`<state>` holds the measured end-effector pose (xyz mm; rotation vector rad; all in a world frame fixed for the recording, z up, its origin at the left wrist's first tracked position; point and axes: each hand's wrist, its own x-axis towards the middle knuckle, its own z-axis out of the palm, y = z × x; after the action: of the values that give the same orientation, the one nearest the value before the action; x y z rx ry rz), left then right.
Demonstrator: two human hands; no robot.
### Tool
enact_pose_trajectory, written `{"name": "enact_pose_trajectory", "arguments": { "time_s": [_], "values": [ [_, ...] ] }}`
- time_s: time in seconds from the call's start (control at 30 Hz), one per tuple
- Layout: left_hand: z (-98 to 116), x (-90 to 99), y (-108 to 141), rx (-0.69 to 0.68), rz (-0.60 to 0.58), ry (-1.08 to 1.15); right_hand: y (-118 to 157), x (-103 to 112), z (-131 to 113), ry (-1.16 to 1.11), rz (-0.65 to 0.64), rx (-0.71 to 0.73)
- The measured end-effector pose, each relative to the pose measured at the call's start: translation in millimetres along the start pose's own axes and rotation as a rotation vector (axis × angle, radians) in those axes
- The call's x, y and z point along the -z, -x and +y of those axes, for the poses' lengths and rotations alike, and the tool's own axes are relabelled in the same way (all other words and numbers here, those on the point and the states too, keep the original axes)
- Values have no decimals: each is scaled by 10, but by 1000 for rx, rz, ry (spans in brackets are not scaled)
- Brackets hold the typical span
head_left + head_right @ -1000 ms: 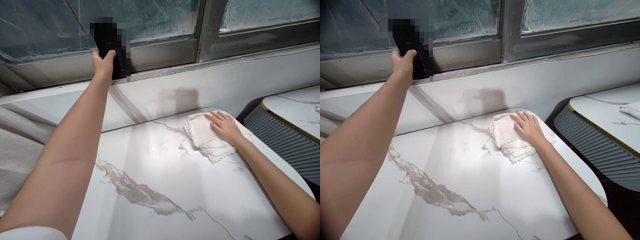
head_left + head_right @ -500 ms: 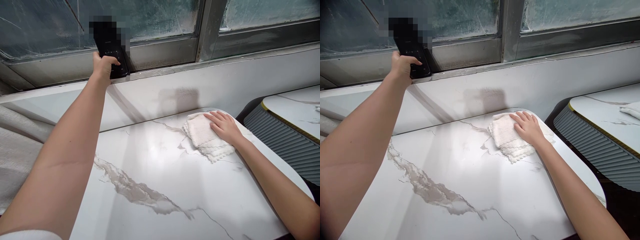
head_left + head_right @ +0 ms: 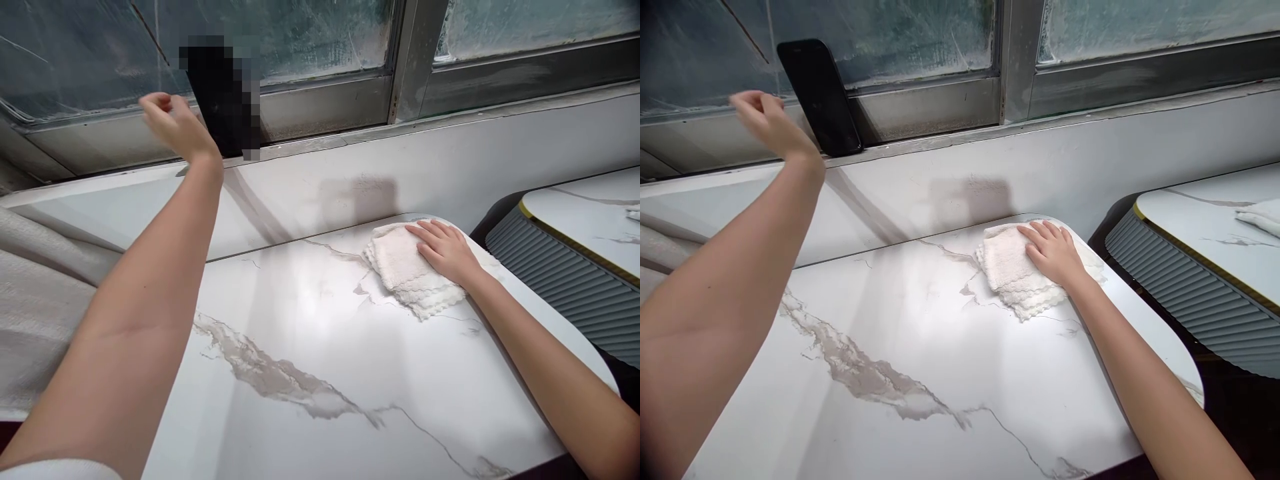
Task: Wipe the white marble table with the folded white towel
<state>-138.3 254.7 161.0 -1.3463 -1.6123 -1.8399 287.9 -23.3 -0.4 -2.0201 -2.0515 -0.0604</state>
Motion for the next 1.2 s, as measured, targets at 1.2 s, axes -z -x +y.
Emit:
{"name": "enact_pose_trajectory", "arguments": {
  "time_s": [1.2],
  "values": [
    [2394,3303,3790,-773,-1463,-231,2116,313,-505,78,35,42]
  ]
}}
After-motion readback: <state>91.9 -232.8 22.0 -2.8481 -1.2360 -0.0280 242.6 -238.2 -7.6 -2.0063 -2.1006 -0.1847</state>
